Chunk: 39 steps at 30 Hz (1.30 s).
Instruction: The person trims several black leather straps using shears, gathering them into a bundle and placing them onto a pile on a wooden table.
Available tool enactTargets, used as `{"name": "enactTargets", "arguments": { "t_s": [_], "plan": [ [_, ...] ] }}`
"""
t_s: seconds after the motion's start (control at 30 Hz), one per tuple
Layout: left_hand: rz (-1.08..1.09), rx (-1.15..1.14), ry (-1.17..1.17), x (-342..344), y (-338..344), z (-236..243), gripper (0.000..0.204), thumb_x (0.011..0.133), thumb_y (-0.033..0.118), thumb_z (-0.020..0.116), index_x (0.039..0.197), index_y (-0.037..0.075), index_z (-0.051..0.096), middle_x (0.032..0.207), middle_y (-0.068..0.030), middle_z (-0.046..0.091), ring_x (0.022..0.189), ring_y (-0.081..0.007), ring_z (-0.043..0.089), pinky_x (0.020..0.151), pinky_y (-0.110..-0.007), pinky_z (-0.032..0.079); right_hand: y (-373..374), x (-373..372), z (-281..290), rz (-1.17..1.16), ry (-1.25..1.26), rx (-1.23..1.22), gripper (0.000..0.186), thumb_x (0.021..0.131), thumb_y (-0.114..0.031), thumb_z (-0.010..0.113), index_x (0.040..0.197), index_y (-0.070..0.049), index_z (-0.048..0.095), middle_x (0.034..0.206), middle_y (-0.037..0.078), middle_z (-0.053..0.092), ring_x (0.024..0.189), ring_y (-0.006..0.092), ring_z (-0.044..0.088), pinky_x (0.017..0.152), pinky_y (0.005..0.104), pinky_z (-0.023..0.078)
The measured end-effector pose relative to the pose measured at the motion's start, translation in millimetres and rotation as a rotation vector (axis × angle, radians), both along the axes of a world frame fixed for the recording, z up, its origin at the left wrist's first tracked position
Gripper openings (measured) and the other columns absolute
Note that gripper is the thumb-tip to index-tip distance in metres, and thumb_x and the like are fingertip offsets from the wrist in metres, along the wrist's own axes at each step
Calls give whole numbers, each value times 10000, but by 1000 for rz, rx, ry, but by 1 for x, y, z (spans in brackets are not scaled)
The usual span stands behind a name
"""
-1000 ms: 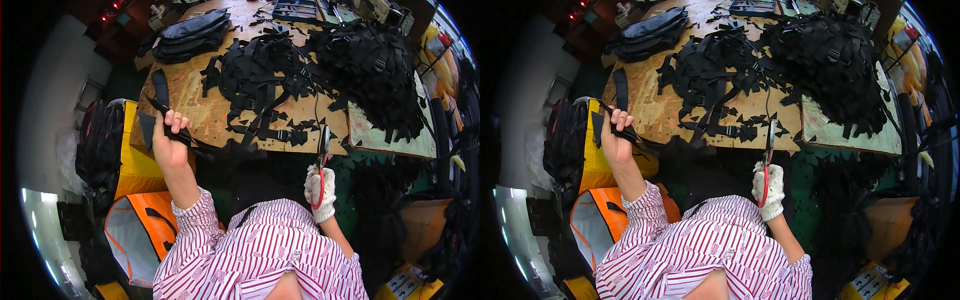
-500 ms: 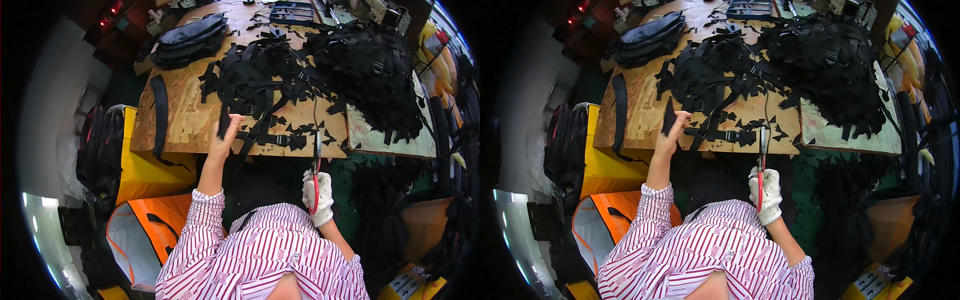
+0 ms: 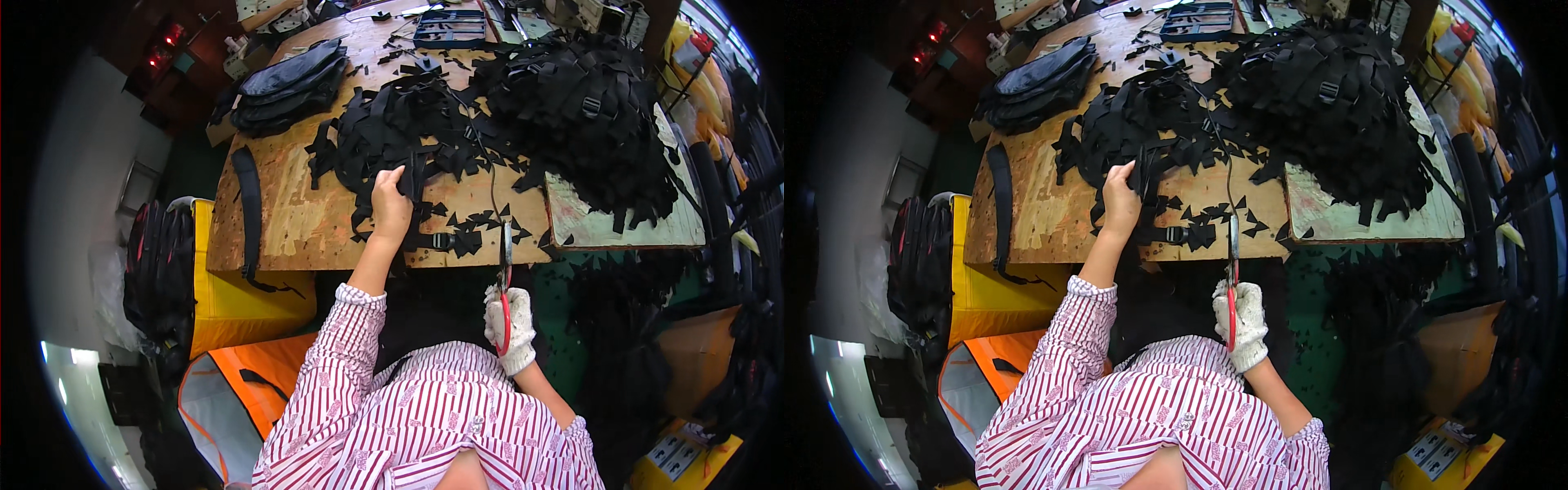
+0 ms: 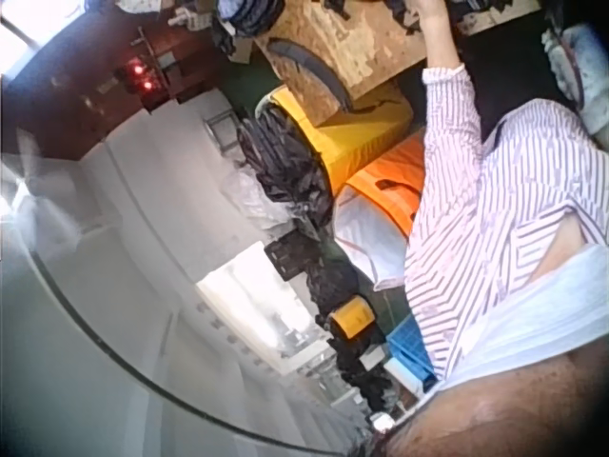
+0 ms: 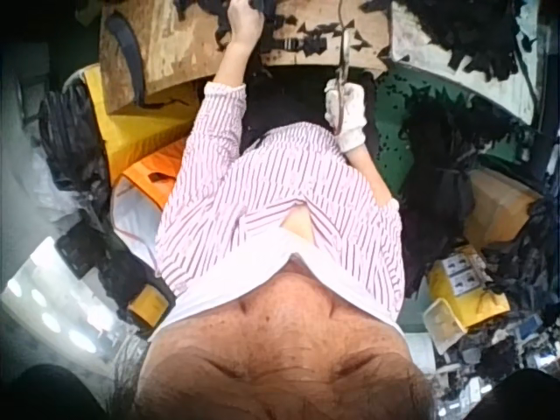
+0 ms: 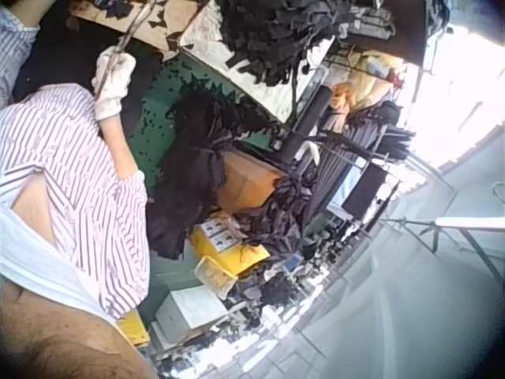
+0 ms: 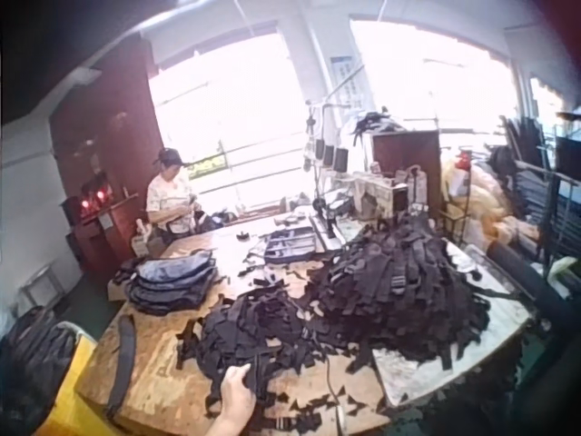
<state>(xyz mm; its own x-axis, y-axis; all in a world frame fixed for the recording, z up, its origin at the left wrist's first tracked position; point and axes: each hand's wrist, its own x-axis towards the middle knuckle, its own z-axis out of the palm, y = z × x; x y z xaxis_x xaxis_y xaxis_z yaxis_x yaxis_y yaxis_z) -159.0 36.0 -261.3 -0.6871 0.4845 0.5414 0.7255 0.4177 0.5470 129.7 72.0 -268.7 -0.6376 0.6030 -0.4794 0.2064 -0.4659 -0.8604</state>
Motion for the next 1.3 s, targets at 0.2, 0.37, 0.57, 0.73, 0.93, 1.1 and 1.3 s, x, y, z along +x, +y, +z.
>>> {"name": "enactTargets", "arguments": {
  "t_s": [0.2,0.37,0.57,0.73,0.93,1.1,1.3],
  "plan": [
    [24,-174,-123,-6,13,-9,293,716,14,639,1008,-11,643,1005,-201,616,911,-362,587,814,-397,473,-3,-5,4,7,22,-32,244,831,-111,562,996,-78,385,747,32,511,464,68,440,395,210,390],
    [-113,-174,-349,-8,-2,9,219,789,66,671,989,-19,636,874,-108,651,765,-247,623,718,-303,482,-2,-4,3,-7,-11,-12,258,829,-119,581,995,-78,387,729,36,507,448,71,435,382,213,383],
    [-81,568,-1576,34,-31,46,129,843,156,666,915,61,616,788,12,595,430,-62,310,507,-232,338,3,-11,-4,-3,39,-114,260,819,-108,591,989,-73,398,689,41,501,429,82,439,362,217,373],
    [-353,835,-1849,53,-55,44,226,892,180,589,1072,44,614,771,19,552,427,-48,290,507,-231,325,5,-17,4,29,98,-127,271,803,-62,582,998,-56,395,677,48,503,405,102,445,339,228,356],
    [-319,412,-1353,97,-59,48,171,855,154,643,990,52,670,746,35,568,537,-9,388,465,-169,303,7,-35,27,80,252,-247,117,849,-112,570,924,-80,487,637,30,487,463,92,461,370,199,317],
    [-451,206,-1271,123,-79,46,217,861,153,636,1036,42,570,917,29,526,881,-67,492,830,-218,377,11,-52,21,139,231,-180,181,862,-161,605,983,-59,519,739,61,559,530,123,540,411,245,405],
    [-610,137,-1272,130,-84,26,169,858,192,645,934,53,588,745,39,519,573,-8,395,497,-168,287,1,-63,7,70,73,252,290,798,-189,668,982,-19,523,771,83,579,577,135,562,402,276,418]
  ]
}}
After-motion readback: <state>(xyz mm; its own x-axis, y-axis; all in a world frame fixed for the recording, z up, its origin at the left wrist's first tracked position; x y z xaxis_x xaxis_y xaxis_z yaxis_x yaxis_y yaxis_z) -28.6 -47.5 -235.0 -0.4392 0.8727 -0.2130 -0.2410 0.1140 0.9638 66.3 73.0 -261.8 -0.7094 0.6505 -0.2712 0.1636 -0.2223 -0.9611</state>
